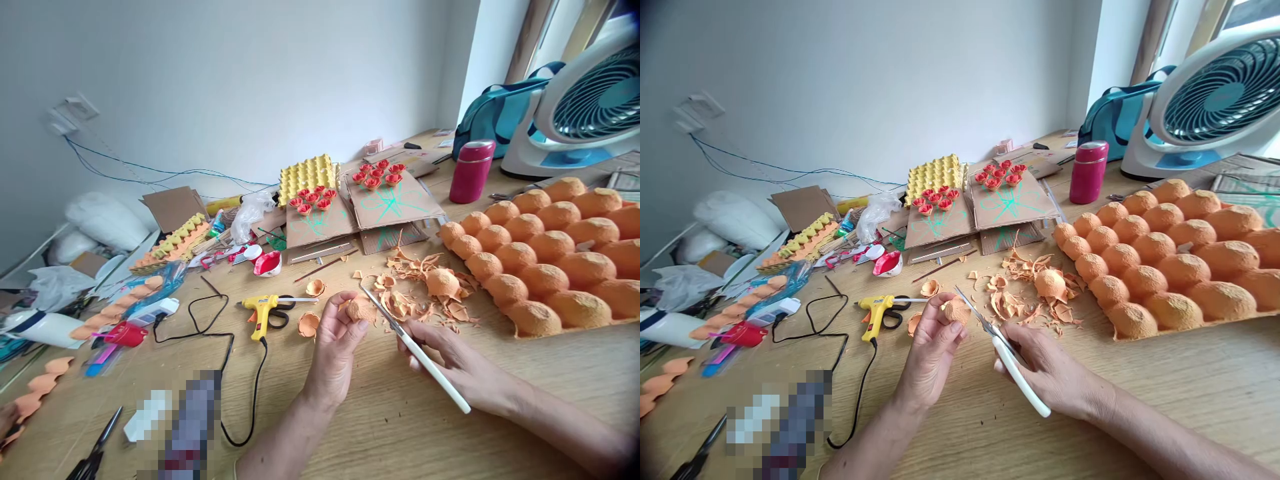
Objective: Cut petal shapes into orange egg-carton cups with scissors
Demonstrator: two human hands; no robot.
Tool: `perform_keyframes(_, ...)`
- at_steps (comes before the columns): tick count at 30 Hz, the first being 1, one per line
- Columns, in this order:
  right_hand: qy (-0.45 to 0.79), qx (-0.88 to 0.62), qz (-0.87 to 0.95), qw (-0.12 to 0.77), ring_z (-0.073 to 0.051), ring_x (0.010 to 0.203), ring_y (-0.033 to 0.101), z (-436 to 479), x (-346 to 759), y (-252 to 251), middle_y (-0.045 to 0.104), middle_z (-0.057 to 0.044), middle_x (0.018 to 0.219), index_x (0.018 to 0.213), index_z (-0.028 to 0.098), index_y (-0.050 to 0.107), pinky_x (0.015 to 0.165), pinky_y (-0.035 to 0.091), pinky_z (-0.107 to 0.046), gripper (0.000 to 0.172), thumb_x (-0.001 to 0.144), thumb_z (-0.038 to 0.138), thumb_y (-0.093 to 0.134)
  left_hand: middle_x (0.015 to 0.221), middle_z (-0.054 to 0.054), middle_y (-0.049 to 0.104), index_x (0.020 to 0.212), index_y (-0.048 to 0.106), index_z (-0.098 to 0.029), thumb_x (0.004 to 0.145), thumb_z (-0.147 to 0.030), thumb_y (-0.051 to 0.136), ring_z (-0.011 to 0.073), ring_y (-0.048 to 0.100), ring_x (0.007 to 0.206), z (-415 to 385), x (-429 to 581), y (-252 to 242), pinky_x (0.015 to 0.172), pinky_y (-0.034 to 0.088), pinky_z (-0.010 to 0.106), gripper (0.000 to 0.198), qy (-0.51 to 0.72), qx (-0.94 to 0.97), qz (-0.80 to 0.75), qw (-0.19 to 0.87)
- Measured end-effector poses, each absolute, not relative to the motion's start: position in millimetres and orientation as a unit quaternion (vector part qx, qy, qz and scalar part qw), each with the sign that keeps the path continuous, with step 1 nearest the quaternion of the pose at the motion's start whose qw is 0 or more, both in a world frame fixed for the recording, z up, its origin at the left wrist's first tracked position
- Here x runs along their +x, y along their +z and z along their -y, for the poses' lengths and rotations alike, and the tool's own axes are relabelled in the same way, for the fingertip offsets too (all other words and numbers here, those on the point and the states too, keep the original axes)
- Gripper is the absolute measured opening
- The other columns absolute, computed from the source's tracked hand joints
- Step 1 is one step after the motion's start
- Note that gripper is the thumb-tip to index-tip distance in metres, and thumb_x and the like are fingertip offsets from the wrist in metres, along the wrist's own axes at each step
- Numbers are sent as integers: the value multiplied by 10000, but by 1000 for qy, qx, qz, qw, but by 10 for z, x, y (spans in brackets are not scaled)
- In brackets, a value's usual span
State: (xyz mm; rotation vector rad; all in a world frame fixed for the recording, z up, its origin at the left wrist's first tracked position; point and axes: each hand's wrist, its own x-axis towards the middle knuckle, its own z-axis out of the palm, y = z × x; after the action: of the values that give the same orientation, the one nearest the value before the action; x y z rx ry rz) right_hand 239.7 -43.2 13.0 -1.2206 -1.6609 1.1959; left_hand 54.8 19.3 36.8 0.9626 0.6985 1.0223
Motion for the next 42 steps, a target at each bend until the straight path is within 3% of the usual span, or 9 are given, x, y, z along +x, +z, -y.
perform_keyframes(18,381,-483,720,321,-195,740,464,432,2395,102,538,-30,799,805,215,446,698,399,-323,397,967,575,406,1036,-13,633,1057,623,-261,813,-214,754,108,582,953,-92,628,246,908,444,230,281,518,478,-306,640)
perform_keyframes(30,331,-462,753,332,-228,801,503,426,2406,94,559,-78,873,875,198,476,774,449,-387,576,937,731,268,939,-24,618,1029,605,-249,816,-213,755,92,579,858,-23,664,267,828,475,214,263,498,488,-295,654)
perform_keyframes(42,293,-464,755,360,-217,755,537,441,2426,131,576,-53,818,850,206,522,740,475,-367,470,962,636,371,951,-17,615,1032,618,-246,809,-205,762,94,566,853,-27,639,303,826,474,216,269,497,507,-291,642)
